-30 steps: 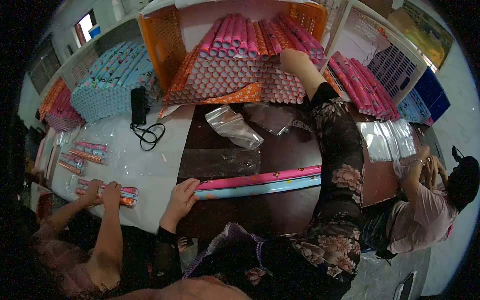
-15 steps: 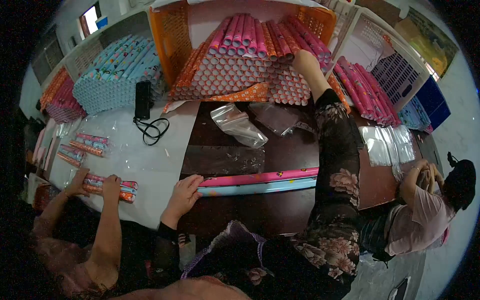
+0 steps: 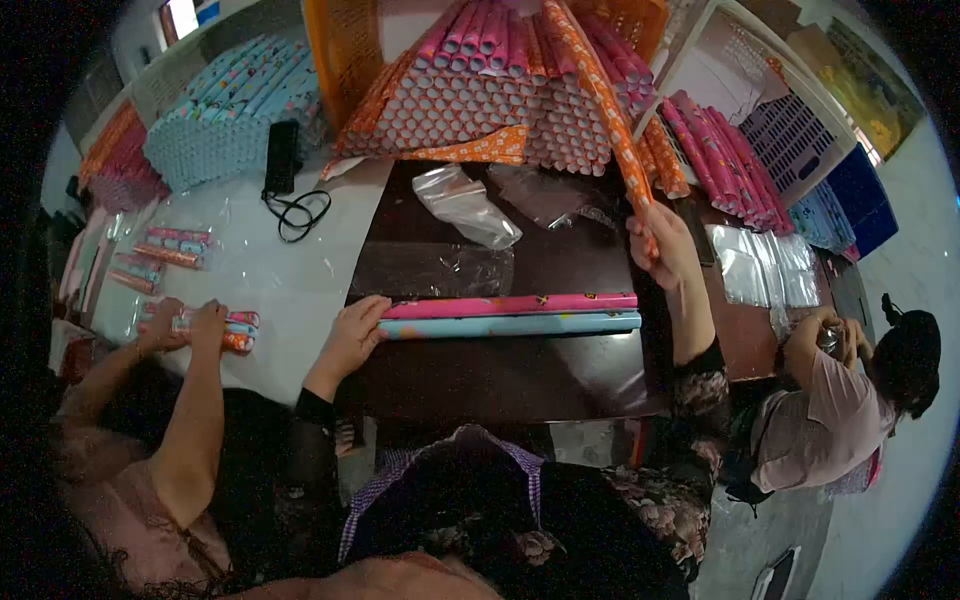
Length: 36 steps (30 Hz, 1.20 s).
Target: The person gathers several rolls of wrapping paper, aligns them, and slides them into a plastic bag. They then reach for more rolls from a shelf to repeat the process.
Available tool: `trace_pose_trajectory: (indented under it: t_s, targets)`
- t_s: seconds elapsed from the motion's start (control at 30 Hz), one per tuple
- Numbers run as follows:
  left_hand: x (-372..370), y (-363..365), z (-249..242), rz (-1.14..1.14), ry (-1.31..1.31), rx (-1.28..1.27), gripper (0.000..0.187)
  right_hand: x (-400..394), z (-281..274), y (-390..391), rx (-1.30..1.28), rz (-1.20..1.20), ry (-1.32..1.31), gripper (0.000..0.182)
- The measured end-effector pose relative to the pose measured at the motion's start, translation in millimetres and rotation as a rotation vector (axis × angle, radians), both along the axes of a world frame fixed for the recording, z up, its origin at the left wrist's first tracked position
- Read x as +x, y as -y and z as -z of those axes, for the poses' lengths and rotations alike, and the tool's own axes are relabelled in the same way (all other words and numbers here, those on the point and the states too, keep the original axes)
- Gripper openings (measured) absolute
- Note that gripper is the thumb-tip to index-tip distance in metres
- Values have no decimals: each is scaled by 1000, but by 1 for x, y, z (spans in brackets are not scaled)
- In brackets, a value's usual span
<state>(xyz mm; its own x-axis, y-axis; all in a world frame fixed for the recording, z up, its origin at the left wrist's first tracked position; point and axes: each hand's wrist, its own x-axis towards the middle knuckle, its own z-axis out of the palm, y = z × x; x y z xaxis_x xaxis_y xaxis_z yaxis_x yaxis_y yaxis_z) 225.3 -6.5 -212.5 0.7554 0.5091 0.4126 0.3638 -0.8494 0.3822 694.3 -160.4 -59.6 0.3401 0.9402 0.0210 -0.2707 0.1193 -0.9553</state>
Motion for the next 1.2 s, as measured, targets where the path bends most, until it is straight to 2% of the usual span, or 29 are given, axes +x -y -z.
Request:
trace_pose_trajectory:
  t_s: [0.13,0.27,0.33,0.4,0.43,0.5,0.53,0.57,0.67,0.77,0.8,0.97,1.03,1.07,1.1,1.17,1.2]
  targets:
    - [-1,-3,12,-20,1,69,45,-19,52,70,-73,-178,43,53]
    - [-3,-10,22,42,70,25,45,-5,88,129,-184,-460,191,50]
    - [-4,-3,21,-18,74,57,43,-2,90,152,-261,-560,196,52]
    - [-5,-7,29,-12,77,-112,43,9,94,172,-340,-637,257,54]
    - [-3,-13,35,5,104,-240,43,8,85,174,-435,-677,176,52]
    - [-2,-20,41,-27,60,-308,45,14,79,181,-530,-679,216,51]
    - [-3,-20,42,1,42,-183,46,18,80,184,-622,-674,260,50]
    - [-3,-21,42,33,23,-59,47,22,82,184,-608,-708,269,51]
    - [-2,-22,42,50,11,-77,49,19,78,173,-757,-742,328,52]
    - [-1,-22,39,60,9,-88,49,23,94,167,-674,-698,408,50]
    - [-1,-22,38,60,1,-94,49,22,92,160,-546,-744,583,49]
    - [-1,-21,36,54,9,-63,48,19,84,149,-597,-712,657,50]
    - [0,-20,31,59,19,-58,48,15,86,147,-586,-556,600,51]
    - [0,-19,28,56,18,-55,48,13,79,144,-609,-576,472,54]
    - [0,-17,28,51,17,-51,47,20,84,144,-614,-579,473,54]
    - [0,-20,30,56,18,-61,47,37,99,144,-720,-609,661,55]
    - [0,-22,31,65,18,-68,47,32,96,139,-722,-612,662,55]
